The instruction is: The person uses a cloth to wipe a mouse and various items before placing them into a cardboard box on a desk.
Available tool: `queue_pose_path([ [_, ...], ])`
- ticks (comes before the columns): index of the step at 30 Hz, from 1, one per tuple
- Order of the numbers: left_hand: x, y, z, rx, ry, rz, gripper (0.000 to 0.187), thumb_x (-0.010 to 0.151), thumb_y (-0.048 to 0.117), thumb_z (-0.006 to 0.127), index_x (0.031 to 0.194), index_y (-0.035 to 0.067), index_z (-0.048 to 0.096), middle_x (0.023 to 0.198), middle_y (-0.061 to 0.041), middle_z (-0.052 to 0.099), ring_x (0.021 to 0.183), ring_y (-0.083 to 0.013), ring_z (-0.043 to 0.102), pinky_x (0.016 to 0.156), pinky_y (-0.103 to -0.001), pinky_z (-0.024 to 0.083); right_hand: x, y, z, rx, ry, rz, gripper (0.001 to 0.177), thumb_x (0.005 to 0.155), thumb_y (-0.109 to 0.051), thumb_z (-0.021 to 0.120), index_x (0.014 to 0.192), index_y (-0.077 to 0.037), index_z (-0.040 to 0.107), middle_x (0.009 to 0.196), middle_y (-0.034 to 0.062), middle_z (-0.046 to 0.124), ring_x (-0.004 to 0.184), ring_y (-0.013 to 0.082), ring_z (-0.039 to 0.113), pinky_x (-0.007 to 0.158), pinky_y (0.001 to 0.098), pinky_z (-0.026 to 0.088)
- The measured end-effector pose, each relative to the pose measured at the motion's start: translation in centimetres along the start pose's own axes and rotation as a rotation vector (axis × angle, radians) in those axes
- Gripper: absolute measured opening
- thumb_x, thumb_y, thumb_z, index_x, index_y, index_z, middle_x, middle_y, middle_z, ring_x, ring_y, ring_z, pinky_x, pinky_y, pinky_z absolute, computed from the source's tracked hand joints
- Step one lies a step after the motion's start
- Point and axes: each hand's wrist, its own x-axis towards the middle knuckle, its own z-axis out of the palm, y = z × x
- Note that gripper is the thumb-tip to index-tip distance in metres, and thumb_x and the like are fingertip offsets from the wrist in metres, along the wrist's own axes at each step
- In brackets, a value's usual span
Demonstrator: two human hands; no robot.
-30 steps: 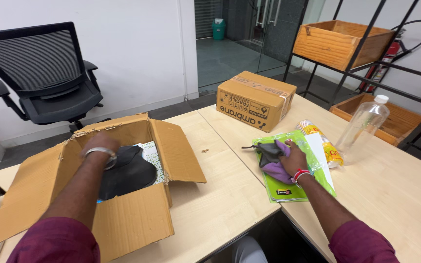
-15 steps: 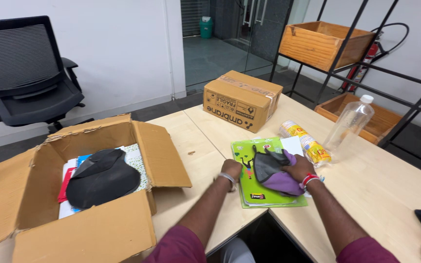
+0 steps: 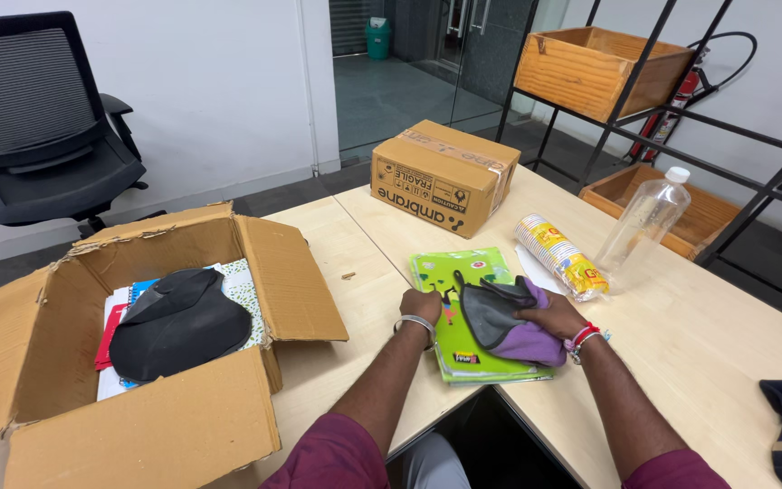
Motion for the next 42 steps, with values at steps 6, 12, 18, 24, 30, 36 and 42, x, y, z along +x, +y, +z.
queue_pose_path([
  [6, -2.0, 1.1, -3.9, 0.28, -0.055, 0.243, 0.037, 0.078, 0.025, 0.081, 0.107, 0.004, 0.073, 0.105, -0.018, 0.076, 0.101, -0.0344, 0.07, 0.088, -0.042, 0.051, -1.8, -2.3, 2.7, 0.145, -0.009, 0.01, 0.066, 0.072, -0.005, 0.083, 0.135, -0.003, 0.065, 0.116, 0.0092, 0.076, 0.097, 0.0157, 0.071, 0.087, 0.0308, 0.058],
  [12, -2.0, 1.5, -5.2, -0.59, -0.305, 0.266, 0.032, 0.09, 0.0, 0.069, 0.12, -0.001, 0.061, 0.106, -0.015, 0.075, 0.089, -0.0231, 0.073, 0.078, -0.035, 0.059, -4.8, -7.6, 4.3, 0.487, 0.042, -0.002, 0.058, 0.075, -0.005, 0.079, 0.131, -0.002, 0.065, 0.113, 0.0113, 0.075, 0.097, 0.0211, 0.071, 0.085, 0.0354, 0.059],
  [18, -0.9, -1.2, -5.1, -0.837, -0.367, 0.191, 0.036, 0.089, 0.004, 0.071, 0.123, -0.001, 0.062, 0.108, -0.013, 0.072, 0.093, -0.0212, 0.07, 0.082, -0.035, 0.059, -5.6, -15.5, 11.1, -0.329, 0.61, -0.394, 0.057, 0.081, -0.017, 0.078, 0.132, -0.004, 0.058, 0.131, 0.0232, 0.063, 0.123, 0.0408, 0.061, 0.105, 0.0435, 0.049],
  [24, -0.7, -1.1, -7.0, -0.776, -0.407, 0.091, 0.03, 0.105, 0.025, 0.058, 0.124, 0.004, 0.069, 0.108, -0.007, 0.076, 0.092, -0.0149, 0.073, 0.081, -0.029, 0.058, -6.9, -19.5, 13.5, -0.788, 0.183, -1.131, 0.07, 0.068, -0.019, 0.07, 0.136, -0.009, 0.058, 0.14, 0.0234, 0.056, 0.127, 0.0447, 0.052, 0.105, 0.0532, 0.036],
  [30, -2.1, -0.2, -5.2, -0.664, -0.435, 0.239, 0.036, 0.092, -0.003, 0.056, 0.125, 0.005, 0.067, 0.102, -0.009, 0.072, 0.076, -0.0188, 0.068, 0.066, -0.035, 0.056, -3.5, -21.9, 13.3, -0.461, 0.405, -0.496, 0.044, 0.097, -0.02, 0.058, 0.14, -0.01, 0.057, 0.142, 0.0185, 0.059, 0.135, 0.0381, 0.055, 0.117, 0.0443, 0.043],
  [36, -0.9, 0.7, -7.5, -0.71, -0.131, 0.398, 0.025, 0.099, 0.001, 0.063, 0.124, -0.001, 0.065, 0.11, -0.008, 0.076, 0.094, -0.0169, 0.07, 0.082, -0.03, 0.056, -2.2, -13.8, 10.6, -0.375, 0.439, -0.64, 0.046, 0.087, -0.004, 0.059, 0.132, -0.005, 0.064, 0.135, 0.0195, 0.065, 0.125, 0.0385, 0.062, 0.109, 0.0465, 0.047],
  [42, -3.3, 2.9, -8.2, -1.233, -0.539, 0.019, 0.029, 0.097, 0.007, 0.059, 0.125, -0.001, 0.058, 0.11, -0.013, 0.071, 0.092, -0.0253, 0.072, 0.082, -0.041, 0.061, -2.2, -12.3, 5.8, 0.921, -0.095, 0.098, 0.047, 0.09, -0.021, 0.059, 0.134, -0.005, 0.062, 0.133, 0.0158, 0.068, 0.119, 0.0308, 0.069, 0.1, 0.0448, 0.055],
])
